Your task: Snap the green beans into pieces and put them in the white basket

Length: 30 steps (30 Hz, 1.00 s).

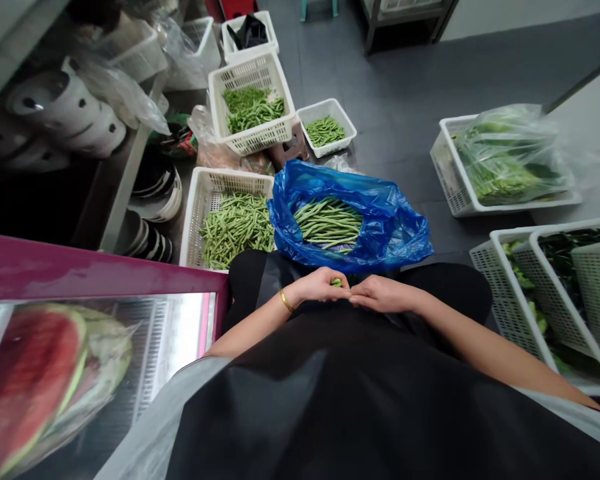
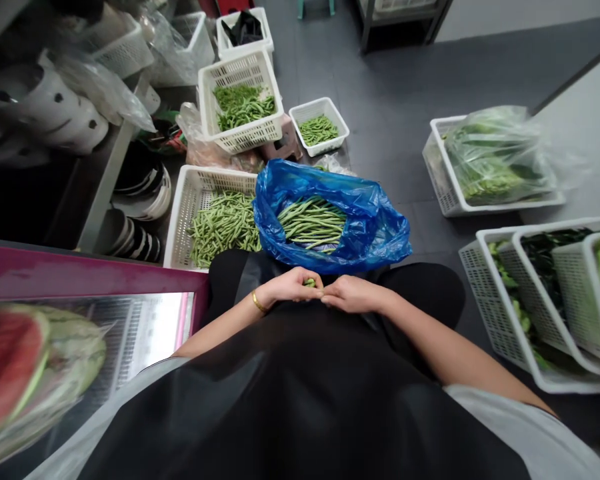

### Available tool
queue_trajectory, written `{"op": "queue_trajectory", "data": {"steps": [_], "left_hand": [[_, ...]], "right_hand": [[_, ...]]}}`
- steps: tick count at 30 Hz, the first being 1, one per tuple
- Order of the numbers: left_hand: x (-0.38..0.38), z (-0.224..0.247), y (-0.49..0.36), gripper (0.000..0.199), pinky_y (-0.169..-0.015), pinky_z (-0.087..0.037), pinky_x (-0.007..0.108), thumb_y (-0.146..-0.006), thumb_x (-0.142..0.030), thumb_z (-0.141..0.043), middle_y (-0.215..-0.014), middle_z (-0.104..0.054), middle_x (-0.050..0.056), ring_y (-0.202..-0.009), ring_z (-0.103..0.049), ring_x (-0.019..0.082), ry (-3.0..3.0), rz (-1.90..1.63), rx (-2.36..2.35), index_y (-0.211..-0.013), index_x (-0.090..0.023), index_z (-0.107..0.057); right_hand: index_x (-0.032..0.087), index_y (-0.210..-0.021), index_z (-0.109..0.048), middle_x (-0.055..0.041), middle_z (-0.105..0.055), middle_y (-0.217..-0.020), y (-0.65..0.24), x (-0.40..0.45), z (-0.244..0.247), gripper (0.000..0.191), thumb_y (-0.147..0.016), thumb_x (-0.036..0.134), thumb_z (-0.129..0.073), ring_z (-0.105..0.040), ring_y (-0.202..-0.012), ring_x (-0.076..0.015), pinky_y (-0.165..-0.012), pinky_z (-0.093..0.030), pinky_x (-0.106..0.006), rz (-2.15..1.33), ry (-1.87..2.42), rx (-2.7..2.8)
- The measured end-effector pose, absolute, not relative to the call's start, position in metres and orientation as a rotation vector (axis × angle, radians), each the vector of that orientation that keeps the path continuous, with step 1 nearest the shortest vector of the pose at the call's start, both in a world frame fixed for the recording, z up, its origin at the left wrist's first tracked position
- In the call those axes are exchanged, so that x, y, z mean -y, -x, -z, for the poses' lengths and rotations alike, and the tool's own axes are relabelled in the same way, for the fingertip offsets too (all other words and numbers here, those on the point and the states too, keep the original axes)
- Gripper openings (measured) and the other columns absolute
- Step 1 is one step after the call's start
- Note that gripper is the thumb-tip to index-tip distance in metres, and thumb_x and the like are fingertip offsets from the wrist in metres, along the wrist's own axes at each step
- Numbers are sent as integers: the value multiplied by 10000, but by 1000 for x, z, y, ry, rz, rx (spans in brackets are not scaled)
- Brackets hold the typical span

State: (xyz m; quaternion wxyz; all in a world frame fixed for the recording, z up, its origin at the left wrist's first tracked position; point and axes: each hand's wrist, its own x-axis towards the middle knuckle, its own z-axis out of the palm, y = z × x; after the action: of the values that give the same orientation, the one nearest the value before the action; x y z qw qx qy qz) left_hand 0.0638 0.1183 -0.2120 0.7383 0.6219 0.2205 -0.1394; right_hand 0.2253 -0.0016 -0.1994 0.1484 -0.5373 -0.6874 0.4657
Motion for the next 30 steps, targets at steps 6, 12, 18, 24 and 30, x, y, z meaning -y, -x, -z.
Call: {"op": "queue_trajectory", "data": {"steps": [6, 12, 18, 24, 30], "left_hand": [[-110, 223, -80, 414, -348, -253, 163, -617, -394, -705, -449, -408, -116, -326, -364, 44, -1060, -145, -630, -794, -192, -390], [-119, 239, -86, 410, -335, -231, 152, -561, -255, -734, -423, -348, -128, -311, -308, 27, -791, -117, -722, -723, -197, -362], [-149, 257, -82, 324, -417, -374, 173, -526, -177, -689, -471, -392, -86, -437, -463, 66, -407, -224, -733, -721, -168, -430], [-149, 257, -81, 317, -387, -295, 168, -557, -223, -733, -441, -376, -91, -370, -367, 40, -404, -195, -652, -782, -146, -523], [-148, 244, -82, 365, -361, -204, 159, -559, -267, -781, -473, -441, -75, -337, -292, 3, -527, -271, -756, -824, -114, -581]], "right_hand": [[196, -572, -450, 19, -487, -449, -214, -23, 229, 417, -900, 424, -330, -468, -451, -104, -527, -377, -218, -954, 1798, 1257], [199, -726, -629, -35, -652, -690, -231, -47, 250, 209, -835, 295, -479, -586, -645, -152, -559, -348, -225, -978, 2238, 1806], [209, -1012, -639, -69, -693, -923, -276, -85, 247, 304, -862, 410, -468, -636, -819, -194, -653, -426, -245, -896, 2486, 1880], [134, -956, -658, -161, -658, -1031, -293, -150, 269, 270, -854, 280, -454, -624, -932, -256, -730, -448, -306, -615, 2732, 1927], [168, -659, -607, -31, -623, -638, -294, -144, 213, 261, -735, 416, -578, -551, -607, -141, -553, -388, -232, -766, 2312, 1461]]}}
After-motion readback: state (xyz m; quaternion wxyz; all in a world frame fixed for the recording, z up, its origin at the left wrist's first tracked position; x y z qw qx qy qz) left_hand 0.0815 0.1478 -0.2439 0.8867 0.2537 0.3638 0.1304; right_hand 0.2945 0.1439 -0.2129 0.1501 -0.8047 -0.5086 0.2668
